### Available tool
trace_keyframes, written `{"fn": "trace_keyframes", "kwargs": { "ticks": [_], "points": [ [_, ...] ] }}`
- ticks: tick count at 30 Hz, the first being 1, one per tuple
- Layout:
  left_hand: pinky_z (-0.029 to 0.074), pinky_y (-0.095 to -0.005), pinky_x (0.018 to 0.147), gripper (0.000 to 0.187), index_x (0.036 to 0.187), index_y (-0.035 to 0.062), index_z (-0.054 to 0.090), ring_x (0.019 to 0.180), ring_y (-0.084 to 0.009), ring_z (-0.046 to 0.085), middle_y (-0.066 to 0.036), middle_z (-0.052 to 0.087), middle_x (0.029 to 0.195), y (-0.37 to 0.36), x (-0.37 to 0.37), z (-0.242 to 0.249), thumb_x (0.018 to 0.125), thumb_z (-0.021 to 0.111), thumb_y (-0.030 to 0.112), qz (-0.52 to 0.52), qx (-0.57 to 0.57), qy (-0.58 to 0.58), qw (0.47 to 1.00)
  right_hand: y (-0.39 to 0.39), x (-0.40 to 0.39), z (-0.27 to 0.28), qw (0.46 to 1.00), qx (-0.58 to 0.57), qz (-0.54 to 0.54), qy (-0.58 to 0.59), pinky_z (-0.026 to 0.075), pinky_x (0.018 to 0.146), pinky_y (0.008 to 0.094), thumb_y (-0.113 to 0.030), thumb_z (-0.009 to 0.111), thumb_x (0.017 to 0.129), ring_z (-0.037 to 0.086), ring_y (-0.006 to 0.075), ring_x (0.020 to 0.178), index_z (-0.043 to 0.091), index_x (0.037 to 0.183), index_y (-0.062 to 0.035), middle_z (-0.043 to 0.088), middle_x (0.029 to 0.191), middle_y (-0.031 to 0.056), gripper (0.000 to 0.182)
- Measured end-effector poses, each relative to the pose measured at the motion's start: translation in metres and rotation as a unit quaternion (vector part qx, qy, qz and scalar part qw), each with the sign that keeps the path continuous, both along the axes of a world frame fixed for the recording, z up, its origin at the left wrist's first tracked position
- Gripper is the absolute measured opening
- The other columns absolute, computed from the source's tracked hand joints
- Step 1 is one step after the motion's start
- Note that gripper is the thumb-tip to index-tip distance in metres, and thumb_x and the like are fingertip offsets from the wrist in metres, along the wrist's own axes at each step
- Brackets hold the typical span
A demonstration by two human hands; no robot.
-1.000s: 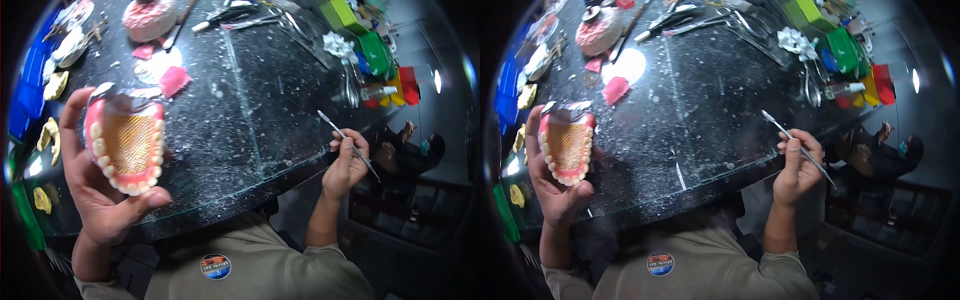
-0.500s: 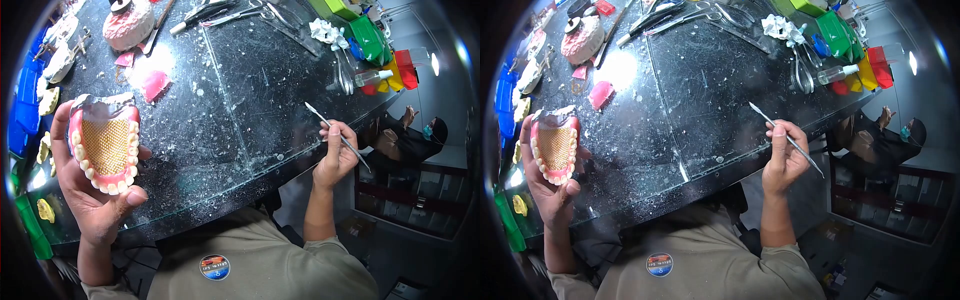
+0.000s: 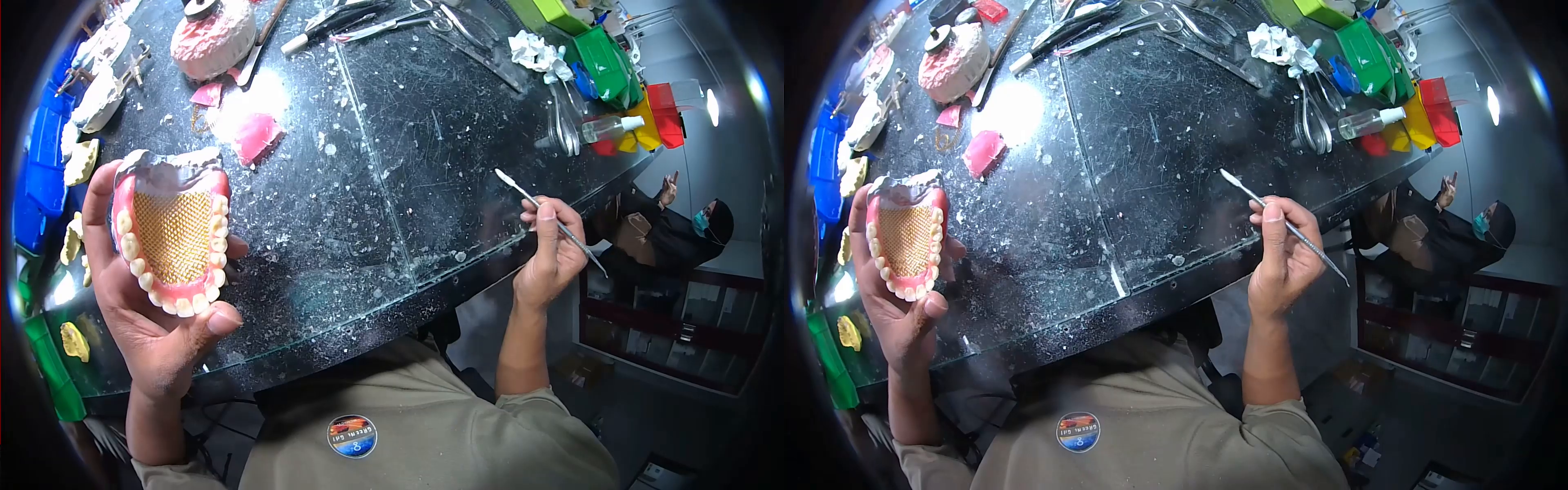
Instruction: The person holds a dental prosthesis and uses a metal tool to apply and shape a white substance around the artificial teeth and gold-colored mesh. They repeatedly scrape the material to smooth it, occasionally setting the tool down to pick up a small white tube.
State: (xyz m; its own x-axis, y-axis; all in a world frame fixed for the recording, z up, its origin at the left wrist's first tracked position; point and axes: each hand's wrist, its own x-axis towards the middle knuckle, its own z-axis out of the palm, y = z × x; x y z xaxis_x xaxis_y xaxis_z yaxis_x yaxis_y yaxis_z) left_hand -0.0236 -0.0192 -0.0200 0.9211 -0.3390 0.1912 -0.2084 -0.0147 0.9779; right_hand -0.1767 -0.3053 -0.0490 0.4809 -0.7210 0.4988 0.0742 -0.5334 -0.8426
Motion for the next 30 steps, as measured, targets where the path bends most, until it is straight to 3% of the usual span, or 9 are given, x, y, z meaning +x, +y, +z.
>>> {"fn": "trace_keyframes", "kwargs": {
  "ticks": [5,9,12,13,16,17,22,28,30],
  "points": [
    [0.049,-0.022,0.066,0.109,0.133,-0.0005,0.02,0.083,-0.017,0.061,-0.011,0.047,0.116,0.001,0.0,0.0,0.055,0.079,0.048,-0.011,-0.007,0.0,1.0,0.001,0.001,0.005,1.0,0.024,0.013,-0.008,0.046,0.064,0.0221,-0.005,0.055,0.084,0.057,0.0126,0.066,0.057,0.088,0.0055,0.061,0.08,0.0128,0.012],
    [0.049,-0.0233,0.067,0.094,0.122,-0.0075,0.038,0.084,-0.0176,0.061,-0.009,0.031,0.131,0.0,0.001,0.005,0.056,0.08,0.044,-0.041,-0.014,0.022,0.999,0.008,0.009,0.017,0.996,0.057,0.024,-0.056,0.043,0.06,0.0213,-0.008,0.055,0.083,0.055,0.0124,0.064,0.057,0.088,0.0054,0.061,0.078,0.0141,0.015],
    [0.05,-0.0297,0.075,0.073,0.107,-0.0123,0.052,0.09,-0.0213,0.059,-0.005,0.017,0.138,0.007,0.004,0.002,0.057,0.082,0.032,-0.065,-0.042,0.013,0.997,0.027,0.03,0.038,0.989,0.043,0.12,-0.08,0.043,0.058,0.0235,-0.011,0.051,0.084,0.053,0.0162,0.062,0.053,0.09,0.005,0.058,0.075,0.0155,0.017],
    [0.05,-0.0307,0.076,0.078,0.113,-0.0113,0.047,0.091,-0.0218,0.059,-0.006,0.019,0.137,0.008,0.006,0.0,0.056,0.083,0.027,-0.081,-0.051,0.015,0.995,0.039,0.041,0.047,0.984,0.041,0.146,-0.089,0.042,0.056,0.024,-0.014,0.051,0.085,0.051,0.0166,0.06,0.052,0.088,0.004,0.055,0.073,0.0152,0.019],
    [0.049,-0.0339,0.083,0.11,0.133,-0.0003,0.003,0.097,-0.0232,0.057,-0.014,0.041,0.123,0.003,0.005,0.008,0.057,0.082,0.01,-0.124,-0.115,0.078,0.983,0.064,0.071,0.073,0.944,-0.032,0.319,-0.078,0.043,0.053,0.0228,-0.022,0.053,0.087,0.053,0.0154,0.059,0.05,0.085,0.0007,0.056,0.068,0.0135,0.023],
    [0.048,-0.033,0.083,0.109,0.133,-0.0002,0.003,0.097,-0.0227,0.057,-0.015,0.043,0.122,0.002,0.004,0.009,0.058,0.081,0.008,-0.119,-0.135,0.084,0.98,0.073,0.081,0.081,0.933,-0.074,0.348,-0.055,0.039,0.052,0.0234,-0.026,0.047,0.089,0.048,0.0141,0.056,0.048,0.086,-0.0001,0.053,0.068,0.0122,0.027],
    [0.046,-0.0303,0.084,0.108,0.133,0.0004,0.002,0.097,-0.0205,0.057,-0.015,0.046,0.117,0.004,0.007,0.006,0.058,0.079,0.002,-0.145,-0.169,0.092,0.971,0.1,0.117,0.09,0.909,-0.182,0.373,-0.042,0.038,0.047,0.0213,-0.033,0.048,0.089,0.048,0.0132,0.051,0.049,0.082,-0.0017,0.051,0.063,0.0091,0.032],
    [0.041,-0.0266,0.09,0.096,0.131,-0.0068,0.016,0.11,-0.0155,0.047,-0.008,0.022,0.133,0.01,0.013,0.004,0.059,0.079,0.001,-0.193,-0.125,0.026,0.973,0.105,0.125,0.08,0.904,-0.178,0.388,-0.015,0.038,0.048,0.0214,-0.032,0.055,0.086,0.05,0.013,0.051,0.051,0.08,-0.0019,0.052,0.062,0.0081,0.031],
    [0.041,-0.0264,0.09,0.096,0.131,-0.0067,0.016,0.11,-0.0156,0.047,-0.008,0.023,0.133,0.009,0.013,0.004,0.059,0.079,0.0,-0.2,-0.138,0.04,0.969,0.105,0.125,0.078,0.904,-0.175,0.391,-0.011,0.039,0.048,0.0213,-0.031,0.055,0.086,0.05,0.0127,0.051,0.051,0.081,-0.0017,0.053,0.062,0.0081,0.029]
  ]
}}
